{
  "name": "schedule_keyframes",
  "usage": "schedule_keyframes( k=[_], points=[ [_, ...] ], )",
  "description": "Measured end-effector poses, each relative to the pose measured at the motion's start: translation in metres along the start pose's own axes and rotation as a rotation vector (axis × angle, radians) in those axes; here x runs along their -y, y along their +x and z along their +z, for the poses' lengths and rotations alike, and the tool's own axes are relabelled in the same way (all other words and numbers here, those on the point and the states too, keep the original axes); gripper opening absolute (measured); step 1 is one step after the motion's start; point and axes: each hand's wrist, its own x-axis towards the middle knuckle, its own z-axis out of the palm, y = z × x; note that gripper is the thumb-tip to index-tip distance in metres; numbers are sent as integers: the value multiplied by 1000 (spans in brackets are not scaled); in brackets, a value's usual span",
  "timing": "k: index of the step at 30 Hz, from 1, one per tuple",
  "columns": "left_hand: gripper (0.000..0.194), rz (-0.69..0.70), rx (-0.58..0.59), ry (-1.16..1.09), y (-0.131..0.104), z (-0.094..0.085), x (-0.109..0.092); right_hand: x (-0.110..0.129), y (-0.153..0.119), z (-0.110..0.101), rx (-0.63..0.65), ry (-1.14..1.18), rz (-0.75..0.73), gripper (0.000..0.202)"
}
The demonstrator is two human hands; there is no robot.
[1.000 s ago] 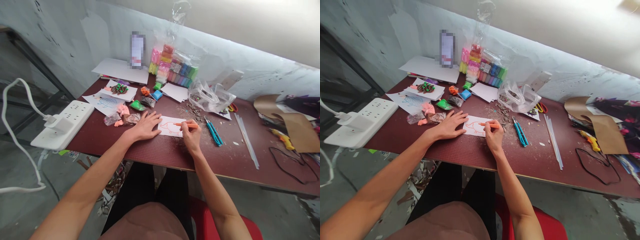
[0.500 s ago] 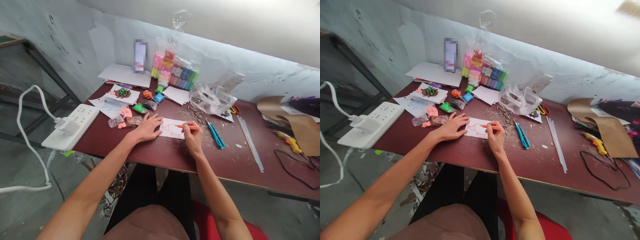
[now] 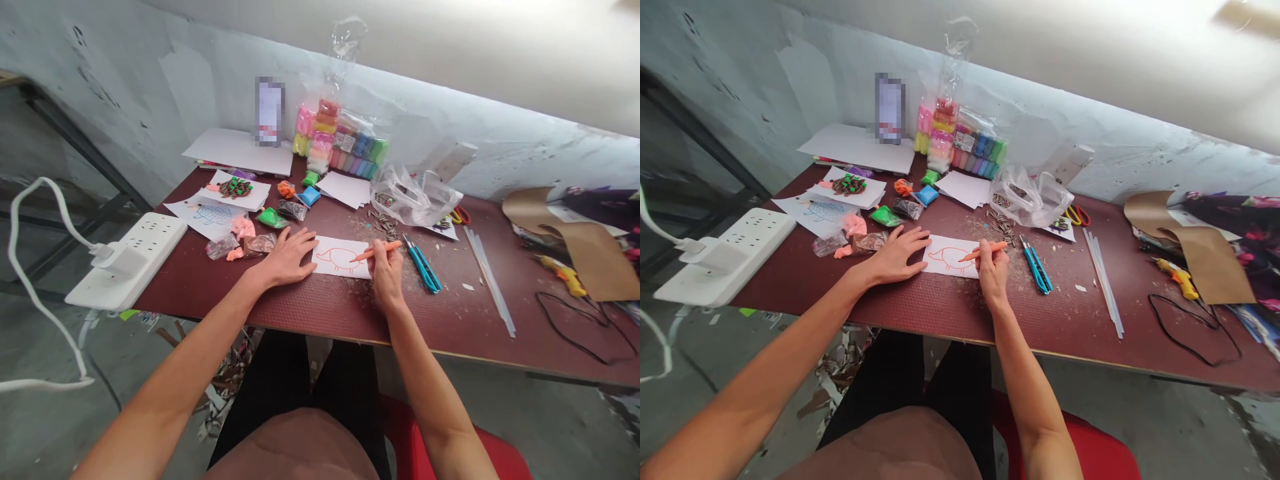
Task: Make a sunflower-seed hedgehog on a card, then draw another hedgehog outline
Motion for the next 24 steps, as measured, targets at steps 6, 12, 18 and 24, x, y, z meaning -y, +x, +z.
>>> schedule_keyframes(
  k=[6, 12, 18, 24],
  points=[
    [57, -23, 25, 10, 0, -1, -1, 0, -1, 2, 59, 12, 73, 40],
    [62, -35, 25, 12, 0, -2, -4, 2, -1, 6, 70, -25, 83, 32],
    [58, -31, 11, 30, 1, 0, -5, 11, 6, 8, 151, -101, 13, 48],
    [57, -35, 21, 31, 1, -2, -6, 27, 39, 13, 268, -157, -33, 51]
  ],
)
